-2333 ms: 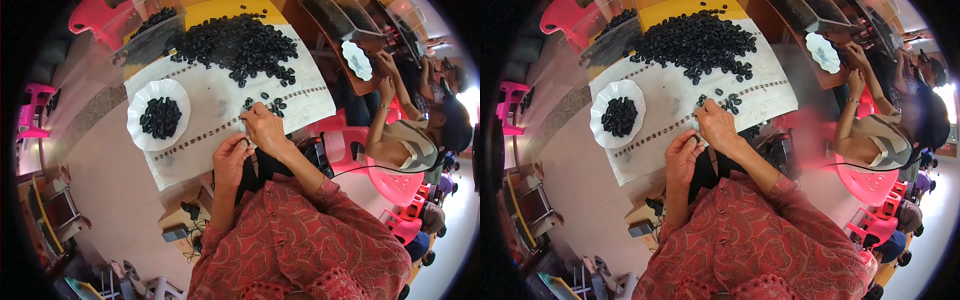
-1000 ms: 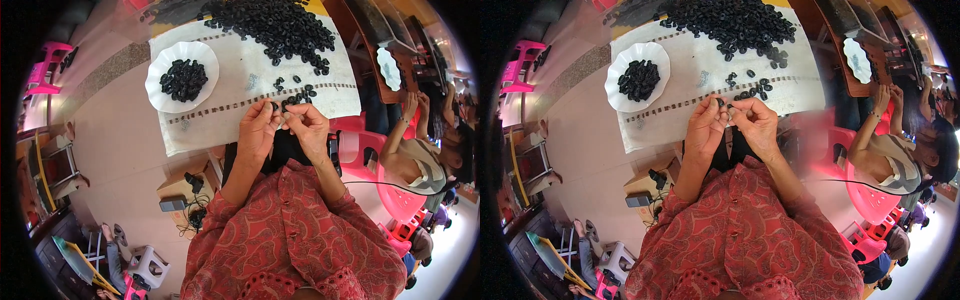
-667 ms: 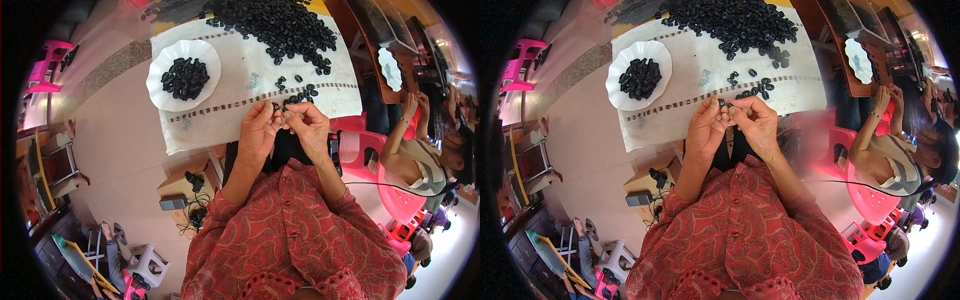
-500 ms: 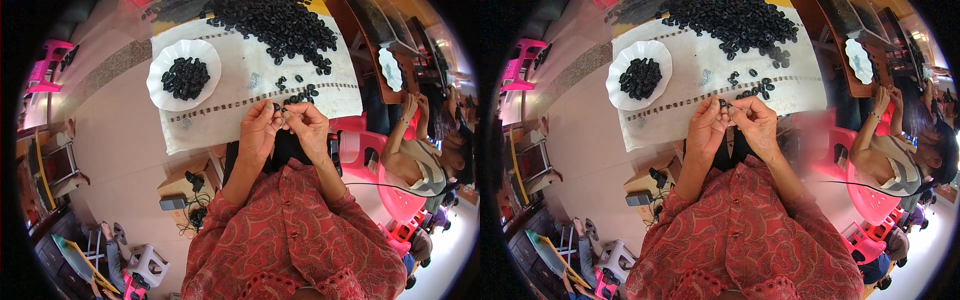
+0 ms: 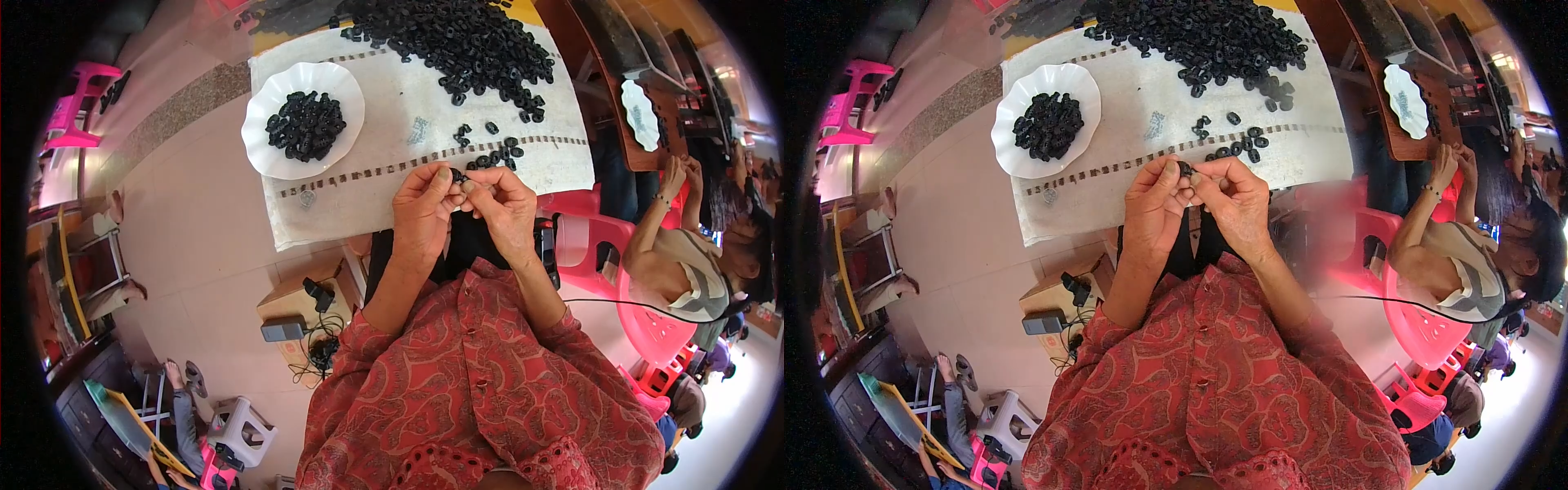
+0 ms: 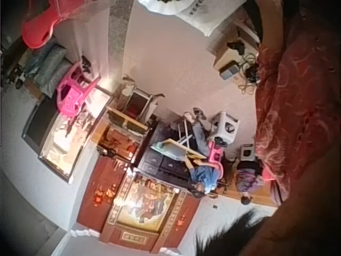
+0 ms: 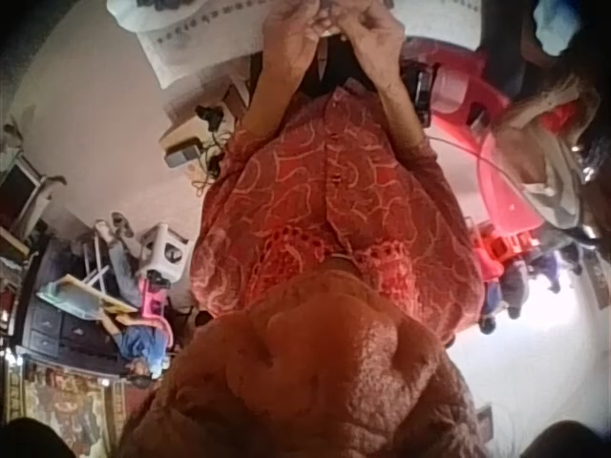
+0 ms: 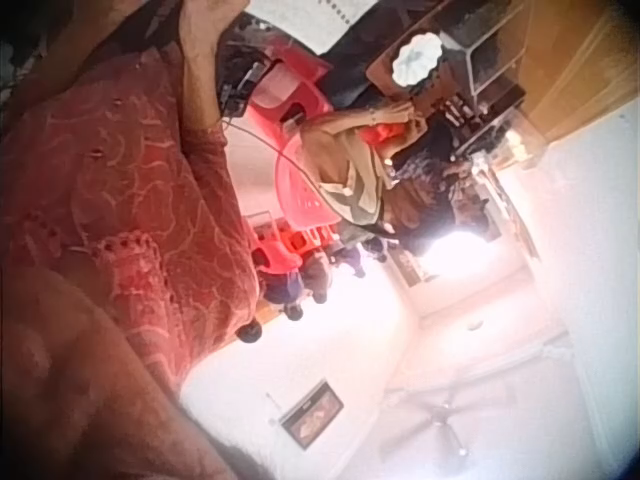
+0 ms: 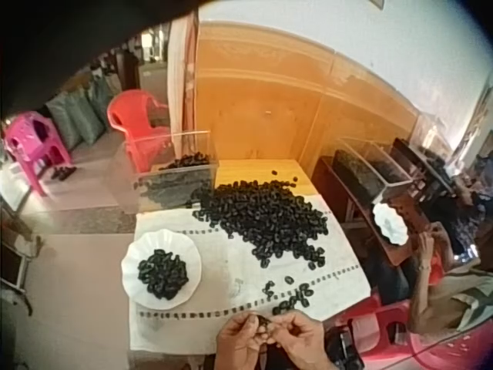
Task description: The person assembles small black plastic components by hand, picking up pieces and inserting small pins into them one at a time.
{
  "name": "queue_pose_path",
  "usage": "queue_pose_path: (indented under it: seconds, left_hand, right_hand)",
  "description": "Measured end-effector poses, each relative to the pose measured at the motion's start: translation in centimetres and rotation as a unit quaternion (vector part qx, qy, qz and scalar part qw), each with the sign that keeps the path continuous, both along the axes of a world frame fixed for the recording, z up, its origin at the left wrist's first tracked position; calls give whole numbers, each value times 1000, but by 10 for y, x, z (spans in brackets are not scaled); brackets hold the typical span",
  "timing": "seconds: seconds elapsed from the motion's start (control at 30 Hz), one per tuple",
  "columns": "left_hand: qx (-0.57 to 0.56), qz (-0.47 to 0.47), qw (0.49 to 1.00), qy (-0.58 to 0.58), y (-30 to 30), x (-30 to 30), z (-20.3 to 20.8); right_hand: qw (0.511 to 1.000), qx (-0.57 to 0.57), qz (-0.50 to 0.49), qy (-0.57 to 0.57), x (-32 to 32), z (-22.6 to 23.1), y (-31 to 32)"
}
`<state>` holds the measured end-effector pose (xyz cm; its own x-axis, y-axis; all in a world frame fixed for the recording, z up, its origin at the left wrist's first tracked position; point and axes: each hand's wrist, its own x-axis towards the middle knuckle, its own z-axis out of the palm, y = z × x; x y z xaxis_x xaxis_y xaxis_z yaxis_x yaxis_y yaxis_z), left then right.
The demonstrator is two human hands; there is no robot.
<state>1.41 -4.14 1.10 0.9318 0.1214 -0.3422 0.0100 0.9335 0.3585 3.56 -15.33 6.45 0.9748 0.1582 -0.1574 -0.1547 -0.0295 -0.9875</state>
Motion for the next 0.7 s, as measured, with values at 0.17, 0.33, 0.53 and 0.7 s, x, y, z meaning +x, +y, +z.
queue_pose_path:
  seconds: [0.17,0.33,0.53,0.7]
  left_hand:
    - [33,10,999,-2,0,0,5]
    - [28,18,999,-9,0,0,6]
    - [-11,2,1000,-10,1,1,1]
    - [8,11,1000,-10,-1,0,2]
  right_hand:
    - [1000,-2,-2,0,0,0,0]
    - [1000,6,-2,2,1,-1,0]
    - [1000,23,-5,12,1,-1,1]
    - [1000,15,-12,10,0,-1,3]
